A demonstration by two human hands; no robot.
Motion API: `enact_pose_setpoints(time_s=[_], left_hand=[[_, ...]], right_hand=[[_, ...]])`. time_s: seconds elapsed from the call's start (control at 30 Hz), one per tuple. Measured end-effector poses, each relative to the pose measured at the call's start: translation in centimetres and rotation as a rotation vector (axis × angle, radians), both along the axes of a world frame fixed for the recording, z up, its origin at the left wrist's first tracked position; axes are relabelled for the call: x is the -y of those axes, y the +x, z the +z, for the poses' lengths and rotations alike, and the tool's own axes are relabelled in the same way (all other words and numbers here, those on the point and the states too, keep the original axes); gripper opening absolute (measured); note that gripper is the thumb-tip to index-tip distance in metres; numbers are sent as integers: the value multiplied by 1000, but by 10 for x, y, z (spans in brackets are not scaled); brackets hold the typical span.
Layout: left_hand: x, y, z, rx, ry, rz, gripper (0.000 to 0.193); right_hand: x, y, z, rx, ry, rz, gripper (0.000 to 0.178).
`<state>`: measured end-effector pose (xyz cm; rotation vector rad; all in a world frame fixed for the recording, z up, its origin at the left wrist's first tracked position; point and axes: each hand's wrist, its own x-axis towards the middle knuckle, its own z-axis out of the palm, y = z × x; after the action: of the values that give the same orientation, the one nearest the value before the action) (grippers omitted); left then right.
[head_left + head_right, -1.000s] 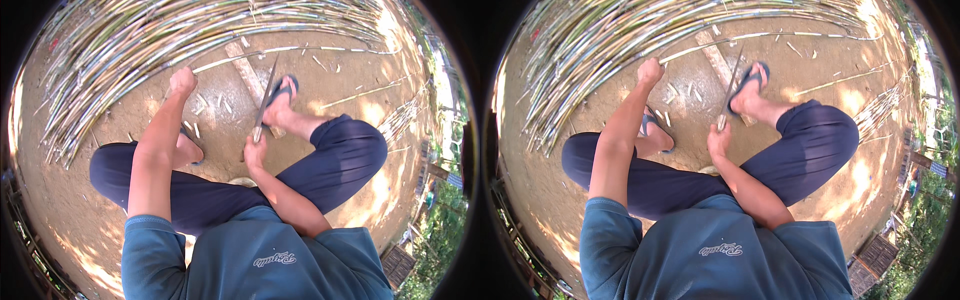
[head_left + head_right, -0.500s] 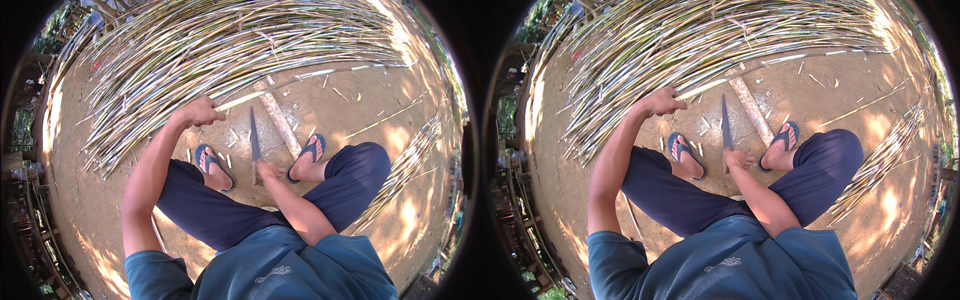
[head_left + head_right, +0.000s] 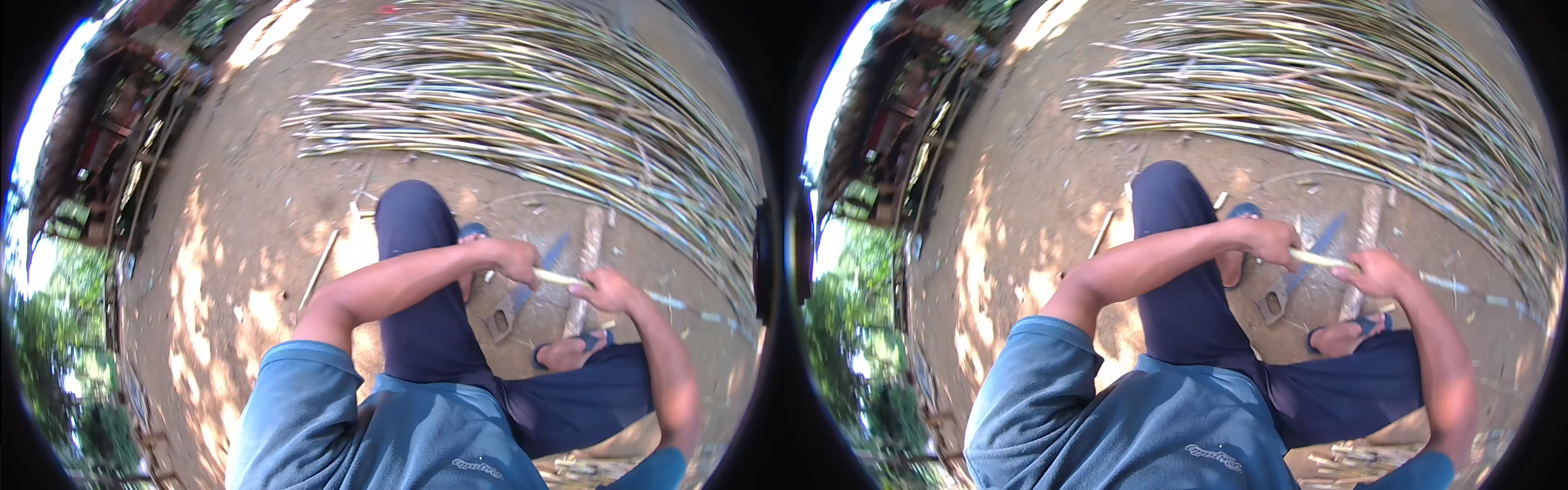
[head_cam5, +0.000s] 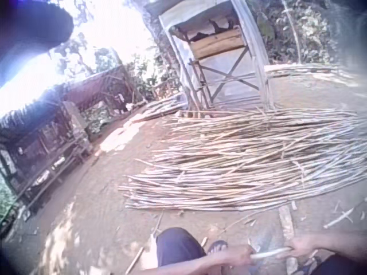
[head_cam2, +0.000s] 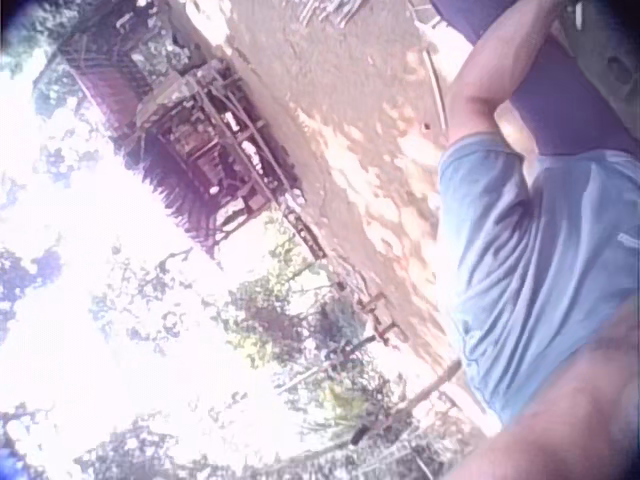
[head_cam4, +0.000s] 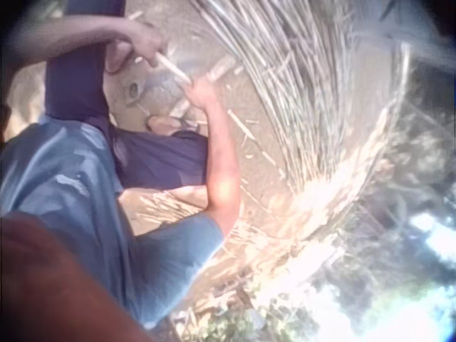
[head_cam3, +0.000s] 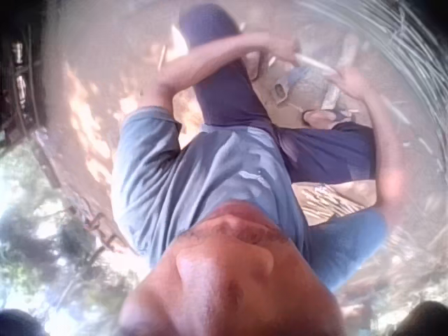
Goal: The person sits on the ground and uses a machete to split long bamboo stalks into thin strips. They repeatedly pick up stalks, position them on a wooden block, and strike them with the machete to create uniform strips, which are then placed in a pile.
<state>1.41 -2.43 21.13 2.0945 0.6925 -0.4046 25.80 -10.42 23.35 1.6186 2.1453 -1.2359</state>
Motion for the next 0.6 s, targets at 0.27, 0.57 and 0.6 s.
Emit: enact_pose_setpoints(time_s=[0.27, 0.57, 0.6], left_hand=[[-18, 4, -70, -230, -310, 191, 32], [-1, 18, -38, -310, 235, 334, 28], [-4, 18, -41, -308, 249, 392, 27]], right_hand=[[-13, -21, -14, 16, 24, -1, 63], [-28, -20, -47, 214, 197, 12, 65], [-27, -19, -51, 216, 233, -25, 65]])
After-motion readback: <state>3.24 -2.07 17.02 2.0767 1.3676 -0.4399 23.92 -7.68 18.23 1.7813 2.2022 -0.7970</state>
